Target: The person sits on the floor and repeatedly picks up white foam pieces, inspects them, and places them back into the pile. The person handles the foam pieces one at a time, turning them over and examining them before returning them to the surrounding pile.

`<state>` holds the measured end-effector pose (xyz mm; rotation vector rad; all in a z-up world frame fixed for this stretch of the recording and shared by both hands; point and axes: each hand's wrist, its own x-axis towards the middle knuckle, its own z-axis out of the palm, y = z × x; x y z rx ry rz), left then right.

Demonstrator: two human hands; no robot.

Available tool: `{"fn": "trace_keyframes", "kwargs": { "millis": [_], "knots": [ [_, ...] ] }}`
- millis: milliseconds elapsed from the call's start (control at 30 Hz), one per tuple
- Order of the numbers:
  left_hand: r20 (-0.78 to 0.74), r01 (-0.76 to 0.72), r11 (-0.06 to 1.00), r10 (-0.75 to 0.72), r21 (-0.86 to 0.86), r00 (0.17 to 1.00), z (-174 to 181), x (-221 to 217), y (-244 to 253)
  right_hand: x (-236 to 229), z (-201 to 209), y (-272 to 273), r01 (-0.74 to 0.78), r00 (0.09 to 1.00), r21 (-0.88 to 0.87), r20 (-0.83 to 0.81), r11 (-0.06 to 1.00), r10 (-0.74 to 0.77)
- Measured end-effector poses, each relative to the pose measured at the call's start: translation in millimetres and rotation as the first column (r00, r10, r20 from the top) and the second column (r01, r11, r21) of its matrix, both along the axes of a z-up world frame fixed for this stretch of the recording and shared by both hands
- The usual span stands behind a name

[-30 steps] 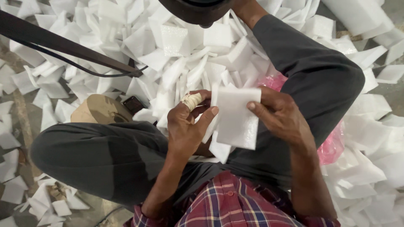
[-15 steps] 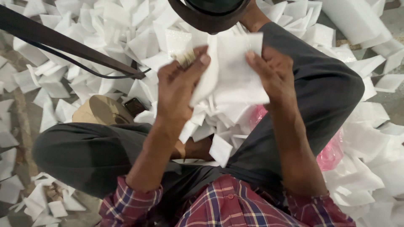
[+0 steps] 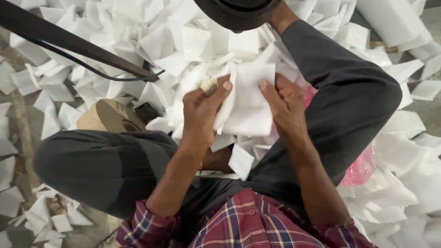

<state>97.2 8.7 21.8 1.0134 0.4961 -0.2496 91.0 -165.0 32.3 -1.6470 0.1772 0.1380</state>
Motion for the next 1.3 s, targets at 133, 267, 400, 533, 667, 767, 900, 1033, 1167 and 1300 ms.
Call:
{"fn": "trace_keyframes", "kwargs": {
  "millis": [133,267,400,533,667,767,900,1033,1167,1300],
  "knots": [
    [-0.070,0.045,0.997,-0.041,0.056,0.997,-11.9,-30.3,-9.1,-30.1,-17.0,-14.6,0.040,0.991,0.128,-0.128,0.991,-0.024],
    [-0.132,0.034,0.970,-0.067,-0.239,0.989,-12.3,-61.9,-19.5,-55.9,-27.6,-32.5,0.055,0.988,0.150,-0.154,0.987,-0.031],
    [-0.085,0.020,0.938,-0.053,-0.345,0.995,-8.6,-77.7,-28.6,-71.4,-30.0,-35.9,0.067,0.987,0.174,-0.155,0.982,-0.040],
    [-0.040,-0.003,0.922,-0.013,-0.386,0.999,-10.9,-84.2,-32.2,-79.1,-34.0,-34.4,0.033,0.994,0.014,-0.106,0.999,-0.031],
    [-0.035,-0.064,0.906,0.054,-0.419,0.998,-13.0,-83.7,-27.3,-85.1,-30.3,-30.4,0.069,0.992,-0.013,0.110,0.997,-0.068],
    [-0.028,-0.069,0.909,0.063,-0.410,0.998,-9.8,-80.7,-17.5,-88.5,-20.7,-34.3,0.117,0.894,-0.098,0.444,0.988,-0.062],
    [-0.075,-0.068,0.916,0.042,-0.396,0.996,-9.4,-79.6,-11.0,-95.1,-18.0,-46.8,0.082,0.677,-0.459,0.677,0.885,0.289],
    [-0.058,0.050,0.962,-0.068,-0.267,0.996,-12.7,-79.7,-19.6,-104.2,-30.8,-40.5,0.002,0.765,-0.458,0.573,0.889,0.294],
    [0.017,0.176,0.980,-0.175,-0.094,0.984,-12.0,-81.6,-25.4,-106.1,-36.0,-35.0,0.128,0.965,-0.154,0.245,0.980,-0.087],
    [0.256,0.284,0.843,-0.430,0.458,0.866,-0.9,-89.1,-23.7,-91.5,-36.6,-35.9,0.209,0.973,0.241,0.044,0.948,-0.226]
  ]
}}
